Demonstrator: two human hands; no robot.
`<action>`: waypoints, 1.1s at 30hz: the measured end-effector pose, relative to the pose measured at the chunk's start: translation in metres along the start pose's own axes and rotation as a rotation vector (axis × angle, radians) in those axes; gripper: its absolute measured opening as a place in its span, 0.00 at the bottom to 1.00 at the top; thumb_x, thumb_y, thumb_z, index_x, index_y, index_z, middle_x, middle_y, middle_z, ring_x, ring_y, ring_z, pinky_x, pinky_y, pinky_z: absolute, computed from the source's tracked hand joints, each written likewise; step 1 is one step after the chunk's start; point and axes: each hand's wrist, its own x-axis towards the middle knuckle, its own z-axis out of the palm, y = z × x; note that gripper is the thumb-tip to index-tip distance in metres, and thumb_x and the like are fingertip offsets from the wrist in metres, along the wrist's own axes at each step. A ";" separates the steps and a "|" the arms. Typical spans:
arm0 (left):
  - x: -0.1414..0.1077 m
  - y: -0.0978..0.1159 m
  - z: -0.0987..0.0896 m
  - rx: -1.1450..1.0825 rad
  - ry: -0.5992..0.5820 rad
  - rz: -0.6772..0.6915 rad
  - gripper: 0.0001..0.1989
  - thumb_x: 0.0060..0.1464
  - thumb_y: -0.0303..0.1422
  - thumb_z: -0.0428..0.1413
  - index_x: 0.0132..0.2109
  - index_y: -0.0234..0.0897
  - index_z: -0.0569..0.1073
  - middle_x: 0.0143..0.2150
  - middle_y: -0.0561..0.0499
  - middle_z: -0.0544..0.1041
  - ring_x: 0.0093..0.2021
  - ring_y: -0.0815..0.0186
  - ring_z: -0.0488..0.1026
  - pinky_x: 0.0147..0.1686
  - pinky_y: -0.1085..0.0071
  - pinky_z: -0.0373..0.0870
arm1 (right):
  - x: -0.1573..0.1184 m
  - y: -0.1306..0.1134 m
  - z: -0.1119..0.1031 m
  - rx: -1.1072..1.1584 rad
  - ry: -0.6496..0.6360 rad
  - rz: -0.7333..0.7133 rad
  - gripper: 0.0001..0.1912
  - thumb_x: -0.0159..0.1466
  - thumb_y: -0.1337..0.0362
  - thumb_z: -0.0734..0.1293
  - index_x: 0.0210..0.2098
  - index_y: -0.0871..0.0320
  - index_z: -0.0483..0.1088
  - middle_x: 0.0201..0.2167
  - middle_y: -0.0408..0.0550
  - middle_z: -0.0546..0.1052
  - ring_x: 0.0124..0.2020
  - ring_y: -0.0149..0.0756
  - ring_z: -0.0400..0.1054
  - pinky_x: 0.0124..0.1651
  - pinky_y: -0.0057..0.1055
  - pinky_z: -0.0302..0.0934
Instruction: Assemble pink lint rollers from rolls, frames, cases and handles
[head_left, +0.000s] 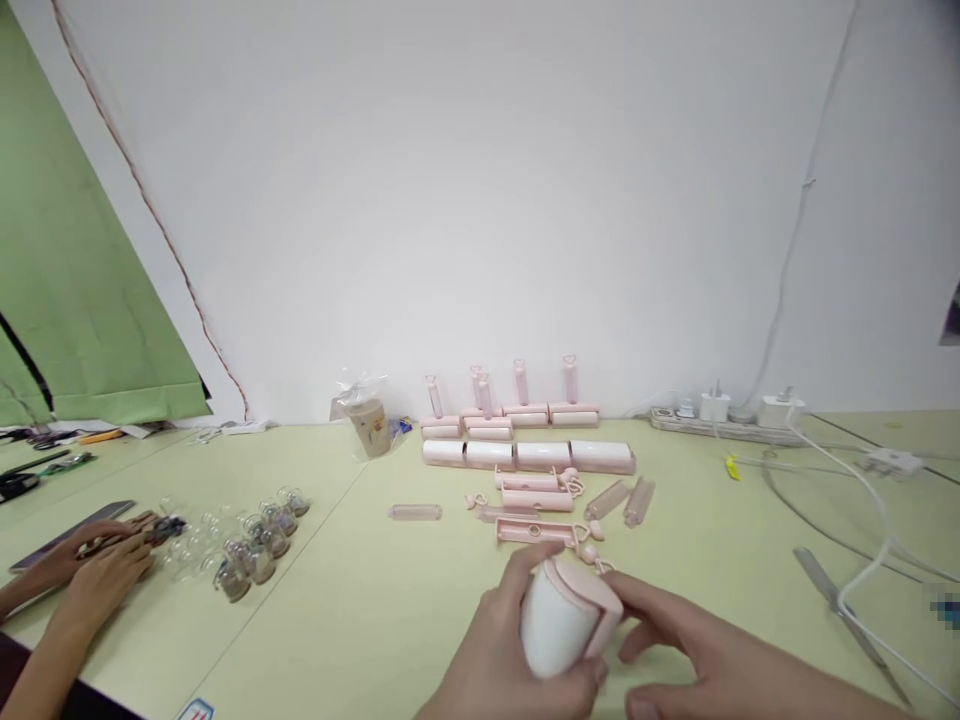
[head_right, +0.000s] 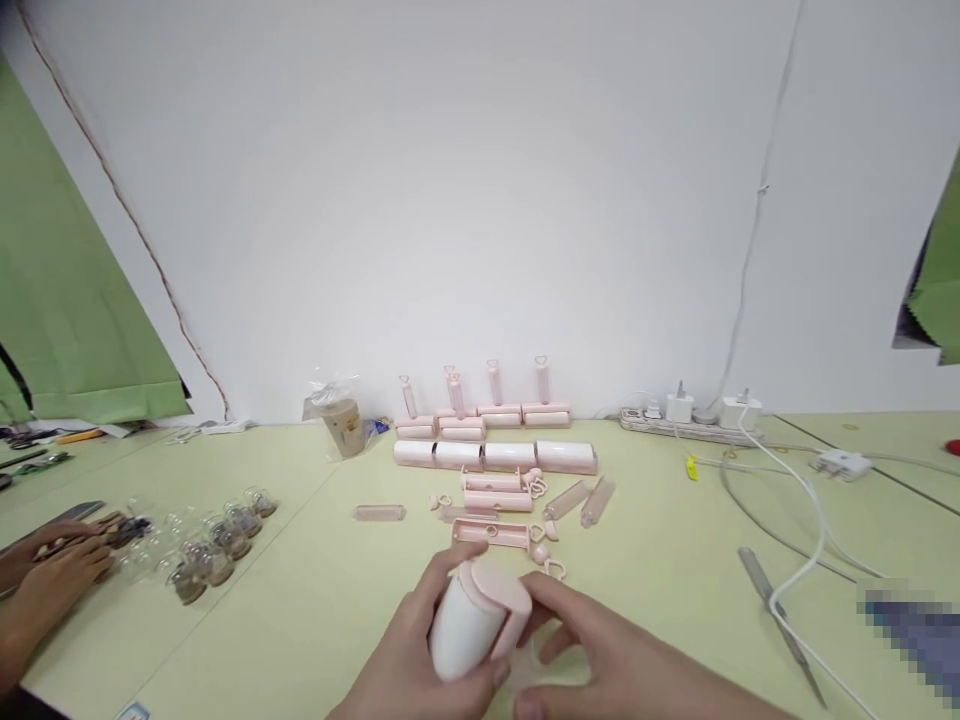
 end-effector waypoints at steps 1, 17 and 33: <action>0.002 -0.001 0.002 -0.051 0.033 0.033 0.35 0.42 0.28 0.56 0.57 0.44 0.52 0.46 0.49 0.71 0.41 0.61 0.70 0.39 0.68 0.68 | 0.003 0.004 0.006 0.087 0.050 -0.032 0.26 0.53 0.51 0.68 0.48 0.53 0.64 0.45 0.49 0.71 0.42 0.43 0.66 0.47 0.38 0.60; -0.008 -0.082 -0.017 0.002 -0.093 -0.174 0.46 0.37 0.31 0.61 0.59 0.41 0.44 0.53 0.46 0.62 0.52 0.57 0.62 0.51 0.61 0.59 | 0.037 -0.006 0.006 -0.459 0.094 -0.223 0.11 0.62 0.58 0.60 0.43 0.52 0.65 0.38 0.46 0.72 0.38 0.38 0.66 0.38 0.33 0.60; 0.015 -0.094 0.020 -0.187 -0.173 0.023 0.38 0.36 0.28 0.63 0.53 0.37 0.53 0.51 0.45 0.62 0.52 0.60 0.61 0.50 0.63 0.60 | 0.010 0.033 0.014 -0.725 0.041 -0.245 0.11 0.63 0.62 0.58 0.44 0.53 0.65 0.39 0.50 0.68 0.39 0.40 0.63 0.40 0.35 0.59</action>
